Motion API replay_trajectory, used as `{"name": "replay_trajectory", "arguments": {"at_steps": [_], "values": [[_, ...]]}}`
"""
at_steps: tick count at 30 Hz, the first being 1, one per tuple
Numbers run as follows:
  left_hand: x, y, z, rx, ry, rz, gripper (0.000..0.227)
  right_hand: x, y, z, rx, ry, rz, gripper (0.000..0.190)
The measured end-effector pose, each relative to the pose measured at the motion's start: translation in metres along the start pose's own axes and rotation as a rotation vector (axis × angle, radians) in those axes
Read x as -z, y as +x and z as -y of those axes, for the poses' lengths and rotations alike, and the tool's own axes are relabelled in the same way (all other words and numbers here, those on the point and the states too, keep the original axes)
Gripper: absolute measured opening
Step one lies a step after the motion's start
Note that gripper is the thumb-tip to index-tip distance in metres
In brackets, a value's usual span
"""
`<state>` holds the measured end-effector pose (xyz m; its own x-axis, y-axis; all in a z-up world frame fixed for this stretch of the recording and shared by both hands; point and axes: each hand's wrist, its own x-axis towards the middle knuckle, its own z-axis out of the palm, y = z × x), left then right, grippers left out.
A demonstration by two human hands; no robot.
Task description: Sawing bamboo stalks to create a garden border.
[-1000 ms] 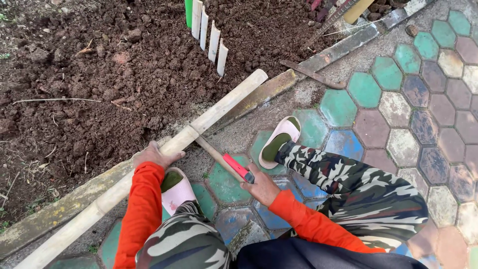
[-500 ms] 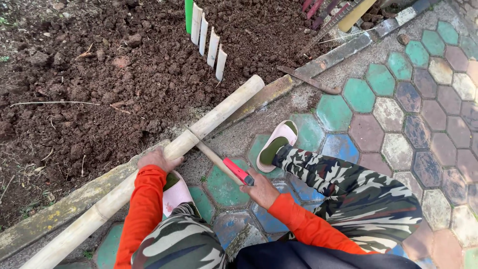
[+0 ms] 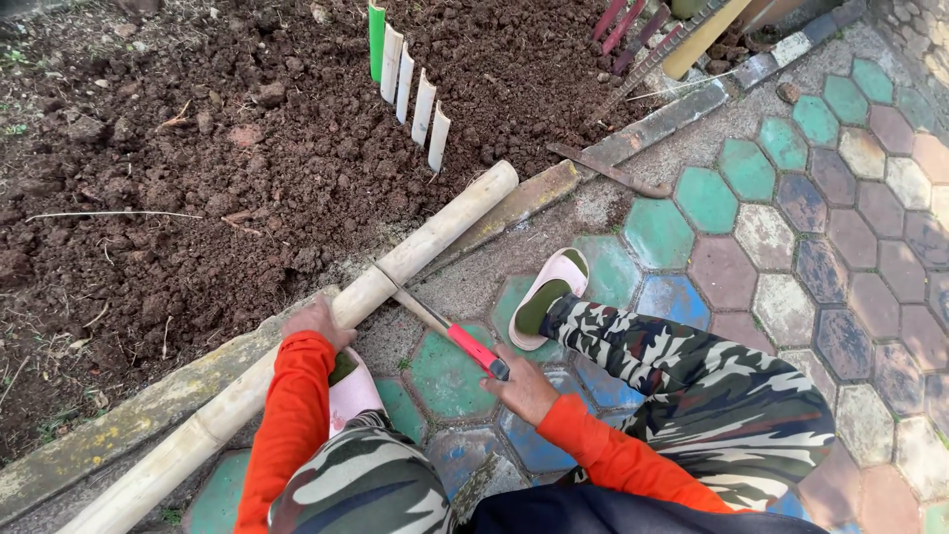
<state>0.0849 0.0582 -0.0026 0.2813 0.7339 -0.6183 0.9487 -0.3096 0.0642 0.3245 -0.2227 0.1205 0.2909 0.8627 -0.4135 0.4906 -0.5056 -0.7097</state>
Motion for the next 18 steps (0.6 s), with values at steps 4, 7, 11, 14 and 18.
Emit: {"name": "replay_trajectory", "arguments": {"at_steps": [4, 7, 11, 14, 18], "values": [[-0.006, -0.002, 0.000, -0.029, -0.068, 0.033, 0.111, 0.006, -0.008, 0.020, -0.134, -0.029, 0.040, 0.054], [-0.011, 0.003, -0.002, 0.000, -0.056, 0.037, 0.109, 0.018, -0.006, 0.022, -0.155, -0.077, 0.085, 0.053], [-0.012, -0.004, -0.003, 0.030, -0.020, -0.002, 0.108, 0.039, -0.015, 0.022, -0.030, -0.083, -0.003, 0.053], [-0.019, -0.004, 0.010, 0.048, -0.037, -0.040, 0.103, 0.072, -0.033, 0.041, 0.050, -0.122, -0.081, 0.050], [-0.010, 0.006, 0.040, 0.079, -0.127, -0.134, 0.088, 0.125, -0.050, 0.051, -0.039, -0.296, -0.026, 0.049]]}}
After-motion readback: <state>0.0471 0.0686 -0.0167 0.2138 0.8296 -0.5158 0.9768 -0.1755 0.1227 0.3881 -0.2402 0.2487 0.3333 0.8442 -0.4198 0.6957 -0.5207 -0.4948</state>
